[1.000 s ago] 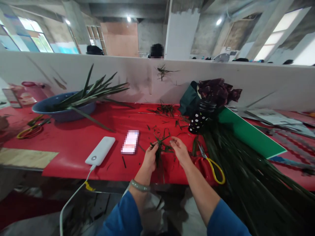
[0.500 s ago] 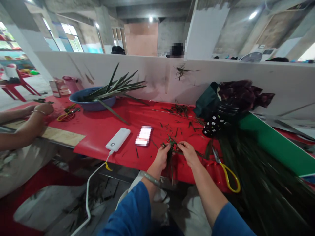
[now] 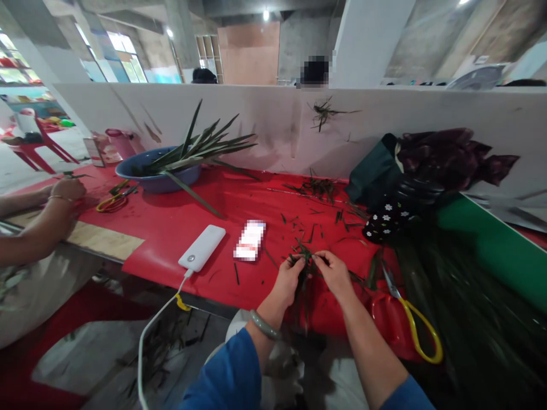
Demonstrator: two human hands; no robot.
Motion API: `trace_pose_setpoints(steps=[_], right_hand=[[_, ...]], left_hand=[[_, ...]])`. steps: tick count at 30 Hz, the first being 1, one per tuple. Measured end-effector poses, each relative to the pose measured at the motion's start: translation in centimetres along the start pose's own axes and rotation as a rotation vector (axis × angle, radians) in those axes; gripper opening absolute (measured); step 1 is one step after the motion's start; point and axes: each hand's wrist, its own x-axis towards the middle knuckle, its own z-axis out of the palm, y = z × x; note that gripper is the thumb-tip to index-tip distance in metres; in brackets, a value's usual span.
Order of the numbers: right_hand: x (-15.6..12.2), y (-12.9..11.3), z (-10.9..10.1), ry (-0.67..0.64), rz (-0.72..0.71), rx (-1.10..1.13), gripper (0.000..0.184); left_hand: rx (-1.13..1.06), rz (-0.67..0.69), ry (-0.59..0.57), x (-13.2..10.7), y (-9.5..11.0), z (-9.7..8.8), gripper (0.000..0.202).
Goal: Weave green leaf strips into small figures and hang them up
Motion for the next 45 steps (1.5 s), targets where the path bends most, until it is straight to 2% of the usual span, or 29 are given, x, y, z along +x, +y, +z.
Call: trace_pose_setpoints(steps=[7,12,20,25,31,35,39,45], right_hand=[[-0.2,1.9,0.4,0.095,0.031,0.102,0.025],[-0.4,2.3,0.2,0.129,0.020,0.077,0.023],[-0.9,2.4,0.0,0.113,-0.042,0.011,0.019],[-0.7,2.6,-0.6,0.019,-0.036,0.077,0.016],[-0.7,2.9,-0.7,0.089,0.059,0.217,0.017],[-0.8,2.6,-0.8,0.052,0.039,0.203,0.017],[-0.9,2.2,-0.9,0.011,0.031,0.183,0.016],[-0.6,2.9,-1.3,0.134,0.127,0.332,0.020]], left_hand=[[0.025,-0.014,-0.014,0.7,-0.2,0.9,0.032],[0.095,-0.055,-0.029,0.9,0.1,1.4,0.030],[0.220,-0.038,-0.059,1.1,-0.1,0.9,0.022],[0.276,-0.043,-0.106,1.1,0.1,0.8,0.019],[0.162,-0.066,-0.097,0.8,0.0,1.1,0.027],[0.161,-0.069,-0.069,0.7,-0.1,1.2,0.024],[0.202,-0.075,-0.090,0.7,-0.2,1.2,0.022],[0.135,-0.104,-0.122,0.2,0.2,1.1,0.031]])
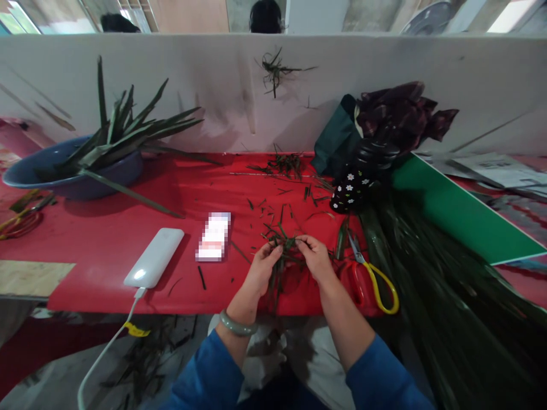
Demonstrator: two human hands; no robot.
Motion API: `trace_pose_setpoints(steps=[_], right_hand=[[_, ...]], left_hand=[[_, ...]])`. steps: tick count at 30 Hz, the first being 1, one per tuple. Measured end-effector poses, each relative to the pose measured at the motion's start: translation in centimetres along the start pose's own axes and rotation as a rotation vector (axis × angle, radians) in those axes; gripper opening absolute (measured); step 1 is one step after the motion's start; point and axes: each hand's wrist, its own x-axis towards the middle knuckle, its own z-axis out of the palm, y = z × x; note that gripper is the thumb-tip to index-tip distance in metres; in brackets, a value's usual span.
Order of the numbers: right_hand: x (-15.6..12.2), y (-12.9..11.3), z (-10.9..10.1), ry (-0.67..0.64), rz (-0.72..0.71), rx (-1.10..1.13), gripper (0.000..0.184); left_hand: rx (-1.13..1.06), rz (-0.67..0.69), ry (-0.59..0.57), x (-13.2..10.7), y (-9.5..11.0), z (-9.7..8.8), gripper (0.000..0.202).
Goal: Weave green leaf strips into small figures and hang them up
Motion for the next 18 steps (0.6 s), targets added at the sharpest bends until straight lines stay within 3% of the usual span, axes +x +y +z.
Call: trace_pose_setpoints(steps=[4,8,12,15,18], right_hand=[[0.3,0.2,-0.6,0.078,0.025,0.062,0.021],[0.1,-0.2,-0.8,0.067,0.052,0.137,0.023],[-0.3,-0.7,-0.6,0.088,0.117,0.272,0.035],[-0.7,-0.9,-0.3,-0.030,0.151,0.264,0.038],[-0.8,-0.7,0.1,-0.141,0.132,0.167,0.027]], left_hand=[[0.038,-0.034,-0.030,-0.2,0.0,-0.6,0.025],[0.143,-0.070,-0.106,-0.1,-0.3,-0.7,0.022],[0.043,-0.048,-0.054,-0.1,-0.4,-0.6,0.021],[-0.054,-0.016,-0.004,0.0,-0.4,-0.7,0.021],[-0.018,0.032,-0.005,0.0,-0.5,-0.7,0.019]])
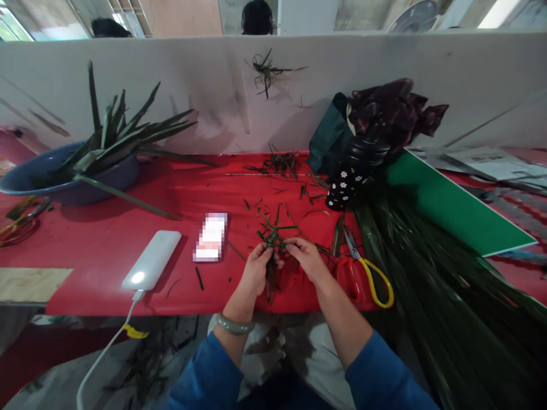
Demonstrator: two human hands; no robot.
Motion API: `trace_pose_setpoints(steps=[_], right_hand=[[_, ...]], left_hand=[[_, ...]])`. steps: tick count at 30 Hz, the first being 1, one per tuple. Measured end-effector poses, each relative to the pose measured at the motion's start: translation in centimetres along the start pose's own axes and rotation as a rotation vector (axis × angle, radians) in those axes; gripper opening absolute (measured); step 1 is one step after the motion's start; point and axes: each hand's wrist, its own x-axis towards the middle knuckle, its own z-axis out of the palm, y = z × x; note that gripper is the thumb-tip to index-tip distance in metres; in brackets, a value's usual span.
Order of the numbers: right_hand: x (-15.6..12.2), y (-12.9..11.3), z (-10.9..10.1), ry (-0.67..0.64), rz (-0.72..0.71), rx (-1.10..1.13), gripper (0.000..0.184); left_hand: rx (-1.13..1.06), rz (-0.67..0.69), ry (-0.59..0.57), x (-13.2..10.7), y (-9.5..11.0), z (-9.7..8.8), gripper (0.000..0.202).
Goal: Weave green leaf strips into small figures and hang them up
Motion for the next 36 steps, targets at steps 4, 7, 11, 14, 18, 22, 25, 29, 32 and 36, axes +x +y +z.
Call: trace_pose_setpoints(steps=[4,7,11,14,18,22,25,29,32,36], right_hand=[[0.3,0.5,0.1,0.027,-0.050,-0.138,0.019],[0.4,0.6,-0.1,0.036,-0.088,-0.202,0.019],[0.4,0.4,-0.2,0.018,-0.123,-0.271,0.018],[0.3,0.3,-0.2,0.012,-0.120,-0.314,0.017],[0.3,0.4,-0.1,-0.028,-0.106,-0.374,0.018],[0.2,0.6,0.0,-0.106,-0.140,-0.476,0.022],[0.1,0.3,0.2,-0.145,-0.187,-0.574,0.023],[-0.1,0.1,0.2,-0.201,-0.221,-0.604,0.023],[-0.1,0.3,0.2,-0.206,-0.227,-0.591,0.023],[0.0,0.4,0.2,-0.087,-0.233,-0.566,0.020]], left_hand=[[0.079,0.022,0.009,0.0,-0.2,0.2,0.019],[0.079,0.022,0.021,-0.1,-0.1,0.4,0.024],[0.141,0.054,0.096,0.0,-0.1,1.0,0.028],[0.231,0.142,0.169,0.3,-0.1,1.3,0.027],[0.327,0.289,0.252,0.9,-0.3,0.9,0.023],[0.371,0.256,0.277,1.4,-0.1,-0.1,0.026],[0.383,0.243,0.316,1.5,0.1,-0.6,0.028],[0.373,0.292,0.343,1.5,0.0,-0.8,0.030],[0.357,0.290,0.349,1.6,0.0,-0.7,0.030],[0.349,0.211,0.302,1.6,0.3,-0.6,0.030]])
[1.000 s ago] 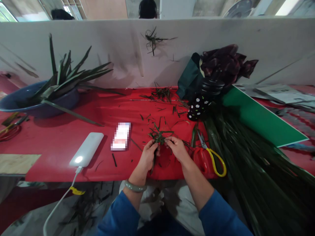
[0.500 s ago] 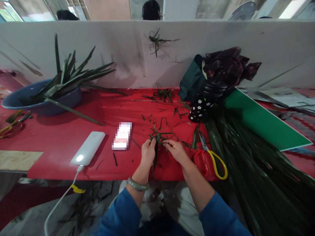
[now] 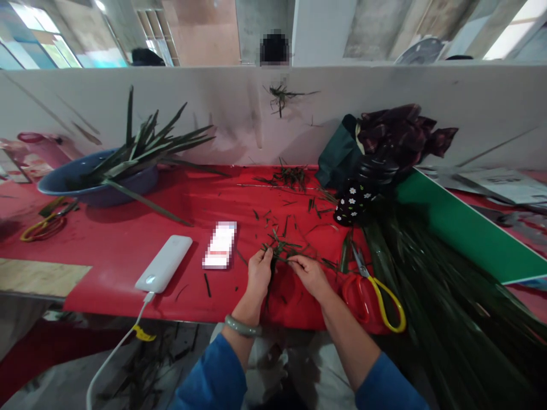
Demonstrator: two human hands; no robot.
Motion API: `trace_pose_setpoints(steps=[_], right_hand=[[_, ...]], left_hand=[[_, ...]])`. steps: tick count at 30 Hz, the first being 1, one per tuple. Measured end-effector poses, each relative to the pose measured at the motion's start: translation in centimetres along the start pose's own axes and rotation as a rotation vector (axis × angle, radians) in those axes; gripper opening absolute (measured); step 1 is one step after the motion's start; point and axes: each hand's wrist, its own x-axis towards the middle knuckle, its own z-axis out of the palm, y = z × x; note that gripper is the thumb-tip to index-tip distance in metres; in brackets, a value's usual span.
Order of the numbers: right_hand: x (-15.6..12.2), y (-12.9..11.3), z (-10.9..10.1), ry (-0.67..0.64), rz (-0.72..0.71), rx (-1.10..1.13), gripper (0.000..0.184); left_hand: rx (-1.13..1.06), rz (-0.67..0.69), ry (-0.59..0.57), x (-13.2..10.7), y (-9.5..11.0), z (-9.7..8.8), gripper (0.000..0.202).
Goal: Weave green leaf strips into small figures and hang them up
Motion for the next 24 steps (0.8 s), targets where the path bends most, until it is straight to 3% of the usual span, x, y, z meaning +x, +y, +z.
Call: trace_pose_setpoints(steps=[3,7,11,17,24], right_hand=[[0.1,-0.1,0.0,0.135,0.044,0.085,0.017],[0.1,0.1,0.0,0.284,0.173,0.424,0.029],[0.1,0.1,0.0,0.210,0.135,0.618,0.034],[-0.2,-0.3,0.2,0.007,-0.009,0.576,0.043],[-0.2,-0.5,0.0,0.135,-0.103,0.283,0.023]], left_hand=[[-0.047,-0.038,-0.047,-0.2,0.3,-0.1,0.031],[-0.298,-0.122,-0.038,-0.6,0.7,-0.1,0.027],[-0.518,-0.225,-0.072,-0.5,1.3,0.4,0.026],[-0.562,-0.247,-0.077,-0.9,1.4,1.2,0.026],[-0.460,-0.197,-0.124,-2.0,0.1,2.0,0.025]])
